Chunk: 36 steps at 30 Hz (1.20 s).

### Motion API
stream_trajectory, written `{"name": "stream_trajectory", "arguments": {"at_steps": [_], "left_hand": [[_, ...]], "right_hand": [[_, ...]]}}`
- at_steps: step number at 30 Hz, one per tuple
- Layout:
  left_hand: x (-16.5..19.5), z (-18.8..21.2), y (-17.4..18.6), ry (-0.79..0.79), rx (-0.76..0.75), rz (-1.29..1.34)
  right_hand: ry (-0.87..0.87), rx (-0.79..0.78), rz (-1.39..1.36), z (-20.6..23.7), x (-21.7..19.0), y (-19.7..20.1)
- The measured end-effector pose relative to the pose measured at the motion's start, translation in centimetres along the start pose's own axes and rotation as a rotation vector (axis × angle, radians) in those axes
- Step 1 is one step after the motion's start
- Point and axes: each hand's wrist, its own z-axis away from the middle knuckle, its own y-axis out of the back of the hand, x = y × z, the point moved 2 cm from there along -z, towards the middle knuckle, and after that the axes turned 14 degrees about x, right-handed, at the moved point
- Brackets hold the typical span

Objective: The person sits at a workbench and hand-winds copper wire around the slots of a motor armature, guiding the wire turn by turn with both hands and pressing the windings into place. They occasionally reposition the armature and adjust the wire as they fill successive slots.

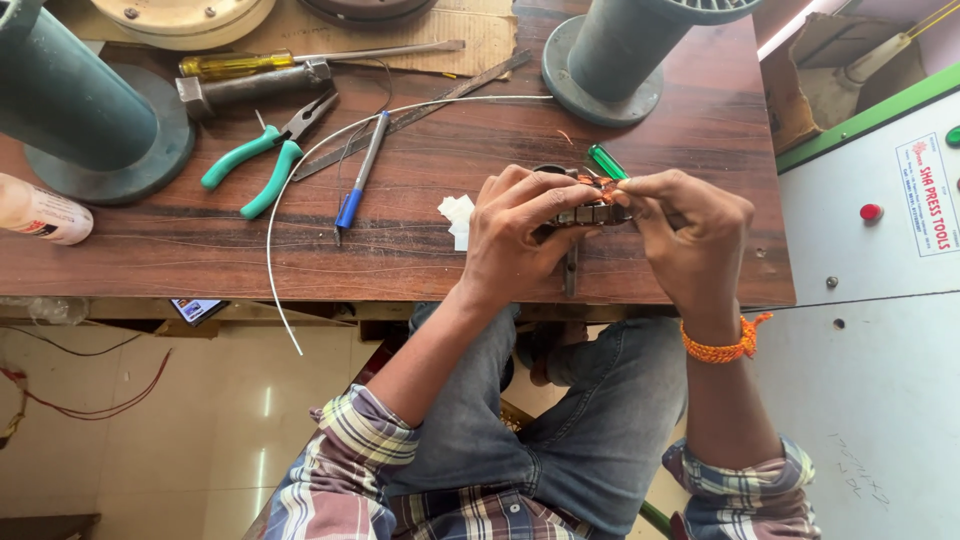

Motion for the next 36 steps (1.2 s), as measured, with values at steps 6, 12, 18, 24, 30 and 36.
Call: {"name": "stream_trajectory", "arguments": {"at_steps": [6,12,18,24,30,36], "left_hand": [[0.7,-0.4,-0.1,0.006,0.003,-0.033],[2.1,-2.3,0.7,0.127,-0.095,-0.124],[-1.3,-6.0,-1.8,0.489,-0.360,-0.001],[-4.2,-5.9,-3.3,0.766,-0.566,0.531],[-5.7,-6.8,-1.0,0.588,-0.732,0.639],[-5.4,-7.6,-0.8,0.594,-0.818,0.563]], "right_hand": [[-0.086,-0.099,0.080,-1.8,0.0,-0.3],[-0.181,-0.148,0.036,-3.3,0.8,-1.7],[-0.156,-0.098,0.103,-3.8,1.0,-2.2],[-0.204,-0.072,0.095,-3.6,0.1,-1.4],[-0.161,-0.118,0.085,-0.7,-2.1,-0.3],[-0.207,-0.014,-0.049,1.5,-3.1,-1.7]]}}
